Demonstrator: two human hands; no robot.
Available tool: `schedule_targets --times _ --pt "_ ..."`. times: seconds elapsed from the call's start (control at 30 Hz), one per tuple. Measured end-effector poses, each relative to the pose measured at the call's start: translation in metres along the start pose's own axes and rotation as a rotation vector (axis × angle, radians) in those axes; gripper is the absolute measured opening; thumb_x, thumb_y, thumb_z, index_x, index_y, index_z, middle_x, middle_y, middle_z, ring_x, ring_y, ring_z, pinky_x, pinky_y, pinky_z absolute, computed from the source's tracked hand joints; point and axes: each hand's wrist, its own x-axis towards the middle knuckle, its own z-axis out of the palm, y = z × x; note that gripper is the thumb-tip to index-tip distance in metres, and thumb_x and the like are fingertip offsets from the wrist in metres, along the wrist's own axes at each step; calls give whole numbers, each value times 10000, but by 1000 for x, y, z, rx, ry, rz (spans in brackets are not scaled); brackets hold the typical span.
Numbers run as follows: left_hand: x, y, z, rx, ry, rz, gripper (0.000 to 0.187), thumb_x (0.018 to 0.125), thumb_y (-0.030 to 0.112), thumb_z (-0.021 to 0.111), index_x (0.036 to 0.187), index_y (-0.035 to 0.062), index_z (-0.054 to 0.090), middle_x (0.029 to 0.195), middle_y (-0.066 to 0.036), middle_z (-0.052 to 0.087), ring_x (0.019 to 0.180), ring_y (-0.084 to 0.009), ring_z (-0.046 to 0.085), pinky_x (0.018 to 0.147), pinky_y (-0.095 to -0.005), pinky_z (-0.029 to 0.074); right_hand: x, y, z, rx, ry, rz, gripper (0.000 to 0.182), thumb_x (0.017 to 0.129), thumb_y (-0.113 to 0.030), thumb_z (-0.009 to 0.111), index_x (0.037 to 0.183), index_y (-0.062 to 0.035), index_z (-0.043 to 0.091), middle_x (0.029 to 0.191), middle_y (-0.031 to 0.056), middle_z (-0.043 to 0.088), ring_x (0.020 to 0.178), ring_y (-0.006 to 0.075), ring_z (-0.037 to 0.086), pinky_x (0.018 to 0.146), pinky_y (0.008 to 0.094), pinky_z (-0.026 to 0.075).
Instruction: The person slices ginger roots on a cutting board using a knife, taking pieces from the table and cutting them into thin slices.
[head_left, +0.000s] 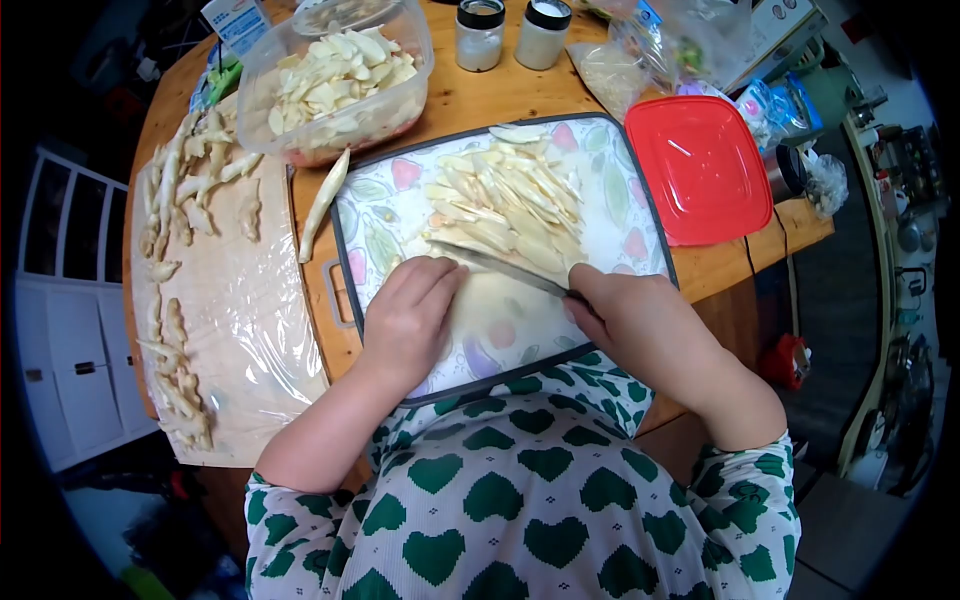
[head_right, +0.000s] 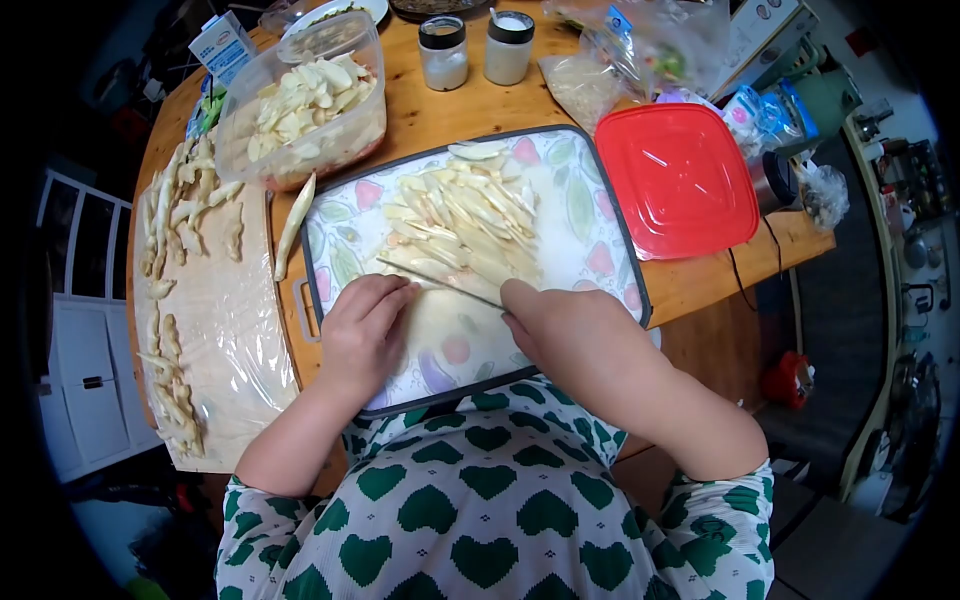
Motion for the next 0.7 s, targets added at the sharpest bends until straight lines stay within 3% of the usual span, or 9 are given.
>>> schedule_targets --times 0.23,0.47,0.7 --pt "3 2 0 3 18 -13 331 762 -72 823 1079 17 793 1091 -125 754 1000 -341 743 874 -406 617 -14 -6 -15 -70 -112 43 120 1069 -155 616 1075 -36 599 788 227 697 793 460 729 709 538 580" --pt "-3 -1 -1 54 -46 53 363 772 -13 716 1130 -56 755 1165 -163 724 1071 -346 735 877 -385 629 -23 2 -5 -231 -47 -82 130 1019 -109 642 1115 -32 601 790 162 705 725 368 748 613 458 603" --pt "-3 -2 -3 74 -53 71 375 752 21 716 1119 -44 759 1193 -162 716 1102 -338 733 891 -384 631 -30 5 6 -186 -28 -97 205 971 -38 639 1173 -31 605 790 131 680 700 338 739 584 433 593"
